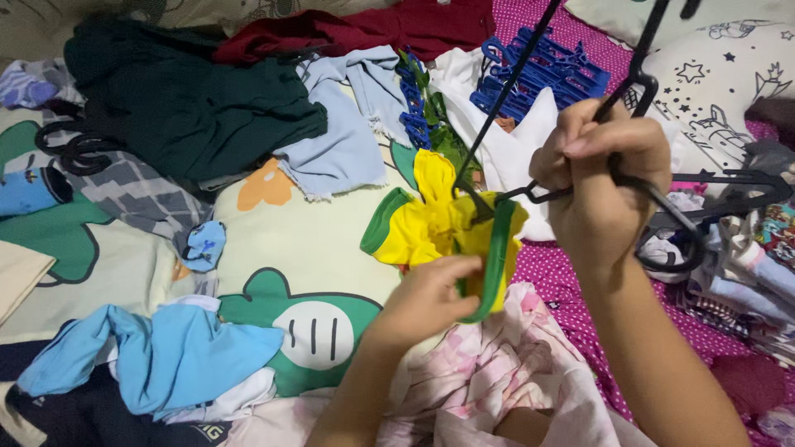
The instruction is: The person folds various garments including a white Adidas shirt, a patterned cloth, striped socks, and a maroon shirt, then places them into a neat stack. The person also handles a yellow shirt and a hanger, and folds an orange garment.
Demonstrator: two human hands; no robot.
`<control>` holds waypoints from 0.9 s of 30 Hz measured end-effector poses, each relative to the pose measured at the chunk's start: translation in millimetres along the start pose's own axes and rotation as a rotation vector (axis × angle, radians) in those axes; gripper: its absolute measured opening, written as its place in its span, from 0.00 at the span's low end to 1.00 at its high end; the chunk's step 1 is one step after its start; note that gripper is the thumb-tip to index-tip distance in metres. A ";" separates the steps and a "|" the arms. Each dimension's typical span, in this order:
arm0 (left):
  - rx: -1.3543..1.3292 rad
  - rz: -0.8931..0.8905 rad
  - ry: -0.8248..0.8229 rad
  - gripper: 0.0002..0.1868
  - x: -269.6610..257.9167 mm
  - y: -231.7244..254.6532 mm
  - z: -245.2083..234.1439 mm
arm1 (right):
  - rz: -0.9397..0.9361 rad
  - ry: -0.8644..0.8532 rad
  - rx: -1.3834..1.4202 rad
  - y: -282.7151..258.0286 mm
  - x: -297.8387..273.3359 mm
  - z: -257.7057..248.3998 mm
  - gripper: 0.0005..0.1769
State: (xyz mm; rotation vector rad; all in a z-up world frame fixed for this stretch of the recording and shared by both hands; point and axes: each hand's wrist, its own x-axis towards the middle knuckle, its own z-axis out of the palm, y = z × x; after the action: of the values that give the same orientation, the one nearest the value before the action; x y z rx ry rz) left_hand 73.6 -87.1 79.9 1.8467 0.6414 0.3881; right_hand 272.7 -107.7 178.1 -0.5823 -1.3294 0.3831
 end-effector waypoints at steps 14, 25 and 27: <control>0.389 0.053 0.186 0.37 8.4 -26.6 6.1 | 0.109 0.187 0.147 13.0 -26.9 -4.2 0.07; -0.081 -0.068 0.616 0.19 27.9 -51.7 14.4 | 0.174 0.123 0.200 18.0 -41.3 -1.2 0.05; -0.196 -0.101 0.626 0.18 29.7 -57.0 15.8 | 0.191 0.130 0.228 23.4 -50.7 2.1 0.04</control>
State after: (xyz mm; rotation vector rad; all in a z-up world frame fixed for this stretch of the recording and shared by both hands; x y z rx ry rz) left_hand 92.3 -66.2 19.9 1.4892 1.0703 0.9438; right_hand 261.5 -117.7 124.3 -0.5346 -1.0913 0.6338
